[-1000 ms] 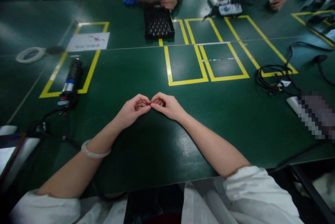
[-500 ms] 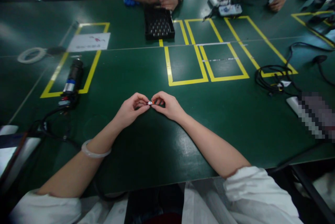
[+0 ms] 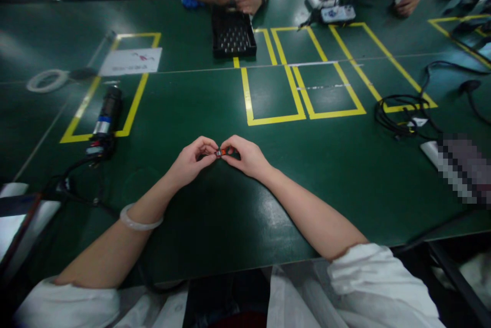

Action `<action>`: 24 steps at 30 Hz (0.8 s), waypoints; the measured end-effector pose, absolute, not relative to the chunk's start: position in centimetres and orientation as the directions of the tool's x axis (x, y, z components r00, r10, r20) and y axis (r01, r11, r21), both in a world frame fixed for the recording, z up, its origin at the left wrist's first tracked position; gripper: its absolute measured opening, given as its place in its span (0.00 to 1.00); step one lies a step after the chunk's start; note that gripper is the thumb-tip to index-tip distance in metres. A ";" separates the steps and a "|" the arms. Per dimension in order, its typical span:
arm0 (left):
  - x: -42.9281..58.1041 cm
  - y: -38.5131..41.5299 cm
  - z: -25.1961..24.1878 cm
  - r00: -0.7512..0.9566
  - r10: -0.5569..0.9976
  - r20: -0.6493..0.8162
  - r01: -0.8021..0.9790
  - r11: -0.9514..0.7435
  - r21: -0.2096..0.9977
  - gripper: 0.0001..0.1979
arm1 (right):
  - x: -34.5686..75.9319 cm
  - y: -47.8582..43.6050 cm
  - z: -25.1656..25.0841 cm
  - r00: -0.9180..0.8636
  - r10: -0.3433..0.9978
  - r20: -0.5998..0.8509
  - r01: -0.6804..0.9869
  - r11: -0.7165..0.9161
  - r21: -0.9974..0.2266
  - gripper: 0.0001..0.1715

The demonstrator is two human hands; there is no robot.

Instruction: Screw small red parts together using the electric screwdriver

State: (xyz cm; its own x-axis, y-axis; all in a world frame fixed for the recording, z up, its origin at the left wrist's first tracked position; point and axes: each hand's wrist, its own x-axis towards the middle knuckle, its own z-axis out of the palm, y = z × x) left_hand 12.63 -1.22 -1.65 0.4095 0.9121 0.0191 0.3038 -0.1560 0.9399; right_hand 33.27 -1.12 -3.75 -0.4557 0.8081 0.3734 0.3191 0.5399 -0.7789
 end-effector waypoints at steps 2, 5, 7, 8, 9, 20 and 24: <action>12.5 -1.2 -1.7 0.420 0.907 0.020 0.313 -0.166 0.935 0.10 | 33.2 -1.2 -3.7 -0.461 0.807 0.368 0.327 0.541 -0.775 0.07; 12.5 -1.2 -1.7 0.428 0.904 0.021 0.332 -0.179 0.926 0.11 | 33.2 -1.2 -3.7 -0.467 0.806 0.364 0.336 0.542 -0.770 0.07; 12.5 -1.3 -1.7 0.427 0.904 0.021 0.350 -0.187 0.918 0.11 | 33.2 -1.2 -3.8 -0.466 0.807 0.362 0.341 0.541 -0.769 0.07; 12.5 -1.3 -1.6 0.424 0.905 0.022 0.361 -0.192 0.912 0.11 | 33.2 -1.2 -3.8 -0.465 0.809 0.359 0.343 0.538 -0.770 0.07; 12.6 -1.4 -1.6 0.422 0.906 0.022 0.376 -0.197 0.905 0.12 | 33.2 -1.2 -3.8 -0.463 0.812 0.355 0.341 0.534 -0.774 0.07; 4.5 0.3 1.1 0.092 0.967 0.238 0.920 -0.174 0.351 0.20 | 33.3 -0.9 -3.6 -0.419 0.868 0.266 0.287 0.404 -0.869 0.07; -1.7 0.5 1.4 -0.199 0.926 0.321 0.978 0.165 0.129 0.30 | 33.2 -0.9 -3.7 -0.420 0.870 0.257 0.271 0.391 -0.880 0.08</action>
